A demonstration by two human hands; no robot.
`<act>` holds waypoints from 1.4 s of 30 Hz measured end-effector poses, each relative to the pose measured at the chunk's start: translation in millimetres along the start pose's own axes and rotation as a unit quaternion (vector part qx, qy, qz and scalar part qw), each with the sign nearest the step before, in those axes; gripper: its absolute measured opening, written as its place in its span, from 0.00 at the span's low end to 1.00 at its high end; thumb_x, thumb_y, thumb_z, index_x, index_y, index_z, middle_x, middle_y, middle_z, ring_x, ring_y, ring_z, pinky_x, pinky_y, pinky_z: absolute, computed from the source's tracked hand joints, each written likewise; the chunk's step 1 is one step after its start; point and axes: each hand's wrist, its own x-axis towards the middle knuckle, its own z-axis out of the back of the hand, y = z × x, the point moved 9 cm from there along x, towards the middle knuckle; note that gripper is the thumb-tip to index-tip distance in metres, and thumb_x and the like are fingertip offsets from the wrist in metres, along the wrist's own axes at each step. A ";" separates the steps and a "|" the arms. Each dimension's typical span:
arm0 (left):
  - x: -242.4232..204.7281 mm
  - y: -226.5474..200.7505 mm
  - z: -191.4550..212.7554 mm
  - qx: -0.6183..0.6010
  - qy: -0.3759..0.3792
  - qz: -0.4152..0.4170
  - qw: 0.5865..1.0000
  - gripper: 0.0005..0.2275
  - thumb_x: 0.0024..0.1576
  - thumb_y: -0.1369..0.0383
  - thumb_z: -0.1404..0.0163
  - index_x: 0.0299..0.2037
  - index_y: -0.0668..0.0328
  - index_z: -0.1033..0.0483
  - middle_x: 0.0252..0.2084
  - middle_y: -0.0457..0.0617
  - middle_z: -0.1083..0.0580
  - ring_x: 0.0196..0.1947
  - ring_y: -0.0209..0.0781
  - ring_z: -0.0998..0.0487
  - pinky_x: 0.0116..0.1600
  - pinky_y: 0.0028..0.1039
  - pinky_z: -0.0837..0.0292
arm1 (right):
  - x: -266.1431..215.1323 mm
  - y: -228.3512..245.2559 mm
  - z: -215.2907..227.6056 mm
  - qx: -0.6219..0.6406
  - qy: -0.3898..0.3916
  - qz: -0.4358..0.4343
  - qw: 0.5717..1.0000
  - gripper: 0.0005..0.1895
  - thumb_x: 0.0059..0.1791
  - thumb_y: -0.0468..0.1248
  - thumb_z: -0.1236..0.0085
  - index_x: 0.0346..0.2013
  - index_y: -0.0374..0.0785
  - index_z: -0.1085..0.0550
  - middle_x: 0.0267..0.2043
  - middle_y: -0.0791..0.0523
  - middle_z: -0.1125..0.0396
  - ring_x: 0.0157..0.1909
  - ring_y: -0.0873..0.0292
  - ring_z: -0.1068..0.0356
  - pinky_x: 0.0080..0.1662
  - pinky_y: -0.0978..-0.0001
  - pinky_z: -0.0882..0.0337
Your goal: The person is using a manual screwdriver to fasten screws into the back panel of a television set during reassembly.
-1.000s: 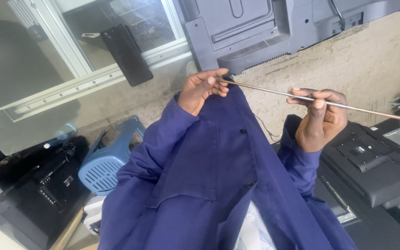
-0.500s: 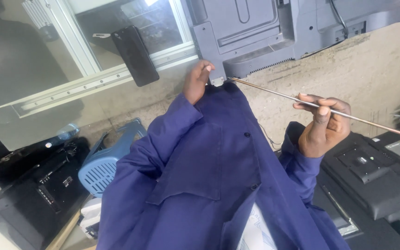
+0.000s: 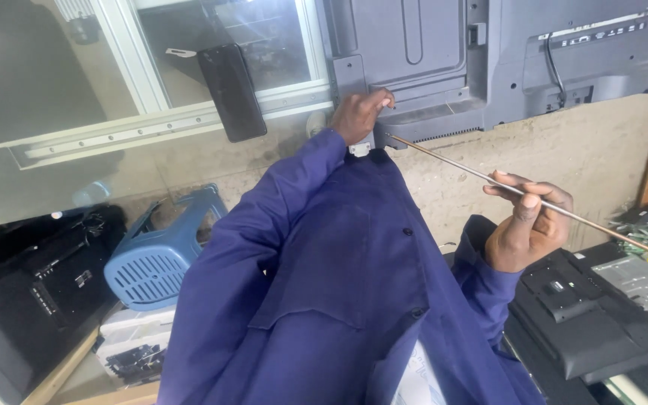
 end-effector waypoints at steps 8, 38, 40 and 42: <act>-9.8 14.9 -13.8 0.046 -0.007 -0.024 0.999 0.09 0.59 0.77 0.60 0.41 0.54 0.26 0.25 0.45 0.24 0.16 0.42 0.27 0.19 0.31 0.31 | 34.0 -23.6 -33.8 0.026 0.066 0.062 0.996 0.11 0.59 0.36 0.57 0.44 0.27 0.37 0.39 0.35 0.33 0.42 0.41 0.27 0.38 0.60 0.21; 2.0 -5.1 4.1 0.014 -0.017 -0.010 1.000 0.08 0.64 0.68 0.60 0.34 0.55 0.29 0.15 0.51 0.29 0.13 0.46 0.27 0.19 0.26 0.32 | 77.1 -1.7 -195.9 -0.090 0.312 0.243 0.914 0.06 0.55 0.26 0.56 0.43 0.26 0.29 0.37 0.44 0.27 0.37 0.39 0.26 0.38 0.52 0.25; 0.2 -2.9 2.9 0.010 -0.019 -0.006 1.000 0.09 0.64 0.67 0.61 0.35 0.55 0.28 0.15 0.50 0.28 0.13 0.45 0.27 0.19 0.25 0.33 | 76.7 -3.2 -199.7 -0.101 0.323 0.253 0.906 0.07 0.55 0.27 0.54 0.44 0.28 0.28 0.38 0.45 0.26 0.37 0.39 0.26 0.39 0.52 0.25; 0.1 -0.6 1.3 0.010 -0.015 -0.001 1.000 0.10 0.65 0.66 0.62 0.34 0.54 0.29 0.15 0.50 0.29 0.13 0.44 0.27 0.20 0.24 0.33 | 76.1 -6.6 -200.8 -0.104 0.322 0.275 0.900 0.05 0.54 0.25 0.50 0.42 0.27 0.25 0.38 0.45 0.26 0.37 0.40 0.26 0.39 0.56 0.26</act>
